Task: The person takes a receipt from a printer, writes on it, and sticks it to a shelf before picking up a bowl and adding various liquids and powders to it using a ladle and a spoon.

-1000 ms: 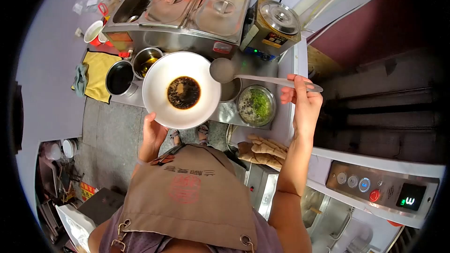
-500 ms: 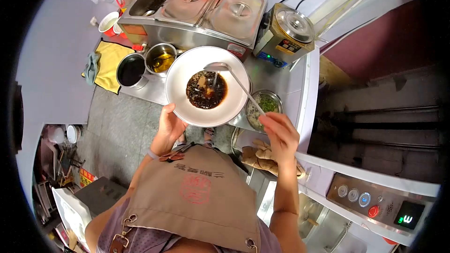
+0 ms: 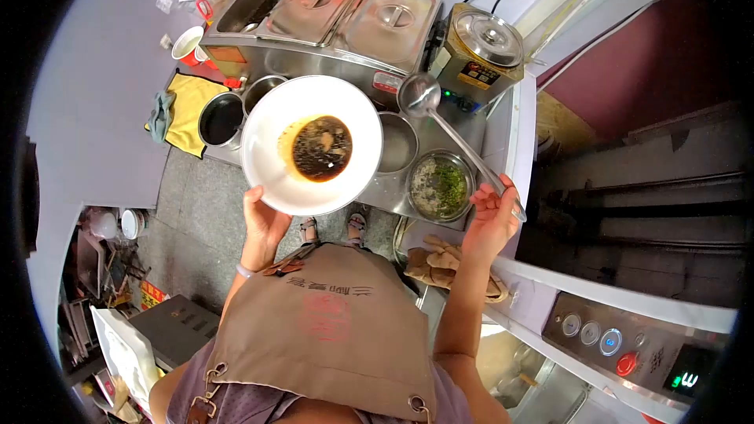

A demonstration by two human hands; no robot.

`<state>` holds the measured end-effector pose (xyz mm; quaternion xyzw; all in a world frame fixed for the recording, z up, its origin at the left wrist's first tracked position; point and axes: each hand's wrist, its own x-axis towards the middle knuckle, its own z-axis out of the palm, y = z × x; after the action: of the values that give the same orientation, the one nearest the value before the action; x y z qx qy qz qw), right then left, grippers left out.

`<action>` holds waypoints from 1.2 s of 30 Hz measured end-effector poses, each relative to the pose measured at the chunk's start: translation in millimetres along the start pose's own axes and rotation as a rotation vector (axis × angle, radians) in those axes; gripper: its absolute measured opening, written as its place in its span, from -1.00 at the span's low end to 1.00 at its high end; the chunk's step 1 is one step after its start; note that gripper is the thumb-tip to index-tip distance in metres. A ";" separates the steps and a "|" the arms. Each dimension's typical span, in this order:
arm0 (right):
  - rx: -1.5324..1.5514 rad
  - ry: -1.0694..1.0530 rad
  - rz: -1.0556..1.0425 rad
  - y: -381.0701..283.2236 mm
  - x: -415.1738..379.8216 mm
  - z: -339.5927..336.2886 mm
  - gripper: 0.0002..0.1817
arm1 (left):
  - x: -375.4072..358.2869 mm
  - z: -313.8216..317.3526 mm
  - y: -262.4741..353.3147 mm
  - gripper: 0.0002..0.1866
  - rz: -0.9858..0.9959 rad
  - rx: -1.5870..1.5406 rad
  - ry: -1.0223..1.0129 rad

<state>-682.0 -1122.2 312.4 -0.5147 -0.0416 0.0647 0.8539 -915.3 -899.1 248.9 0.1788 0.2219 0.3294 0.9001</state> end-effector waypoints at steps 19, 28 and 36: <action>-0.443 -0.503 0.827 177.7 87.2 -78.2 -0.60 | -214.7 -60.3 24.6 -0.42 0.643 -0.347 0.430; -0.334 -2.070 1.216 120.4 -310.9 169.6 -0.34 | -364.7 -118.2 12.3 -0.32 1.073 -0.487 0.558; -0.734 -2.579 1.271 140.5 -575.1 172.7 -0.61 | -513.0 -184.6 -5.8 -0.22 1.428 -0.494 0.861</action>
<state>-1283.6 -994.7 266.2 -0.2170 -0.5394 0.8053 -0.1163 -1358.9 -1215.8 236.0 -0.0655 0.2998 0.8931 0.3289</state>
